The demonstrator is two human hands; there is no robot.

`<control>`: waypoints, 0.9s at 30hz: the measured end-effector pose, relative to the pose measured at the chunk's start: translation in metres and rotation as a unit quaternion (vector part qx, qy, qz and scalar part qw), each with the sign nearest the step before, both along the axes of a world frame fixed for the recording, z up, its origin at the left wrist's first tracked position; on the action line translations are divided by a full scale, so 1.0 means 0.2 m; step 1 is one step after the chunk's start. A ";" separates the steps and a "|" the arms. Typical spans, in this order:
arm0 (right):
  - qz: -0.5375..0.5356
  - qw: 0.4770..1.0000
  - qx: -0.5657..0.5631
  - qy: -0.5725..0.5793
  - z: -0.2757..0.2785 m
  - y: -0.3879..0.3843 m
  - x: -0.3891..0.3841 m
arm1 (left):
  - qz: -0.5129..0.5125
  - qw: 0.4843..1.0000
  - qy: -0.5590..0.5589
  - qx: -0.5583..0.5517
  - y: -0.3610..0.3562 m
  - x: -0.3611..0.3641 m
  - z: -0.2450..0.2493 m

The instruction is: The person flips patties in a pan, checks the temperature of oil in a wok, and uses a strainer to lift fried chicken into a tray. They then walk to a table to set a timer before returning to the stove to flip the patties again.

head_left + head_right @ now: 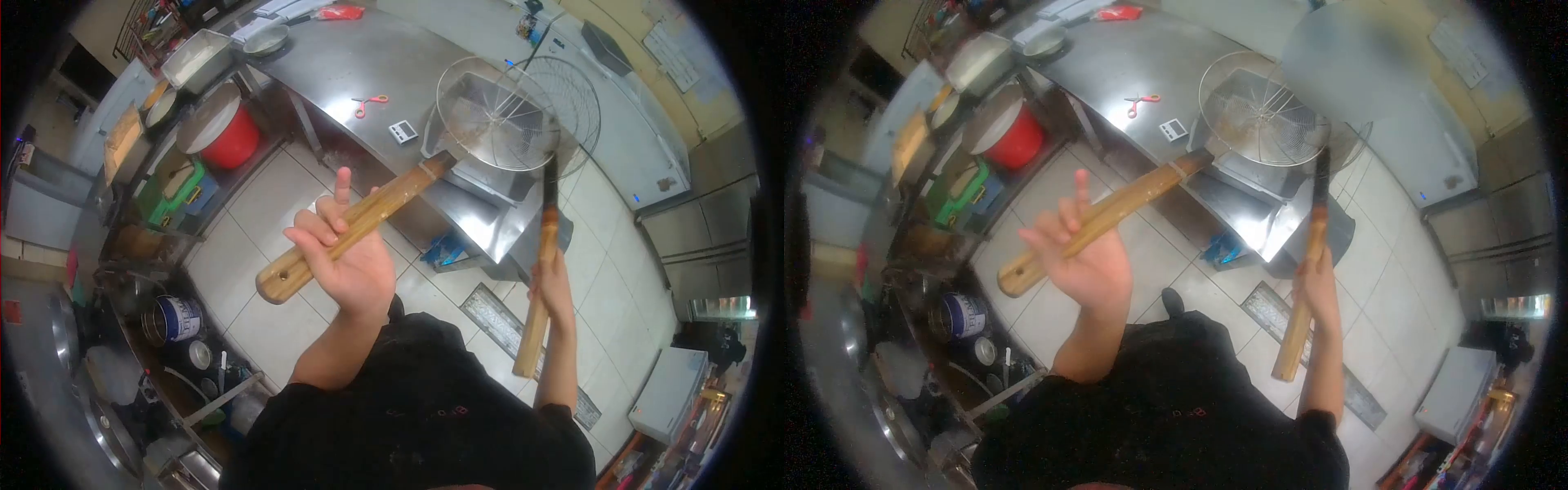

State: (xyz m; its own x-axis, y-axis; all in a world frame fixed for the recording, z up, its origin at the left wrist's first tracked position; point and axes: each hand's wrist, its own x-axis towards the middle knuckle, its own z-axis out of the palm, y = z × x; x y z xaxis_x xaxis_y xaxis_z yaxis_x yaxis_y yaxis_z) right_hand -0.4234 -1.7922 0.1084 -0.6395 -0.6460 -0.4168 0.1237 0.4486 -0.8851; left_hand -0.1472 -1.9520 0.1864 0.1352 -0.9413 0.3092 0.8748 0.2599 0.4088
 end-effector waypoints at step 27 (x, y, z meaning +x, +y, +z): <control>-0.036 0.982 -0.074 0.169 0.48 -0.06 -0.43 | 0.021 0.997 -0.005 0.073 -0.09 -0.31 -0.35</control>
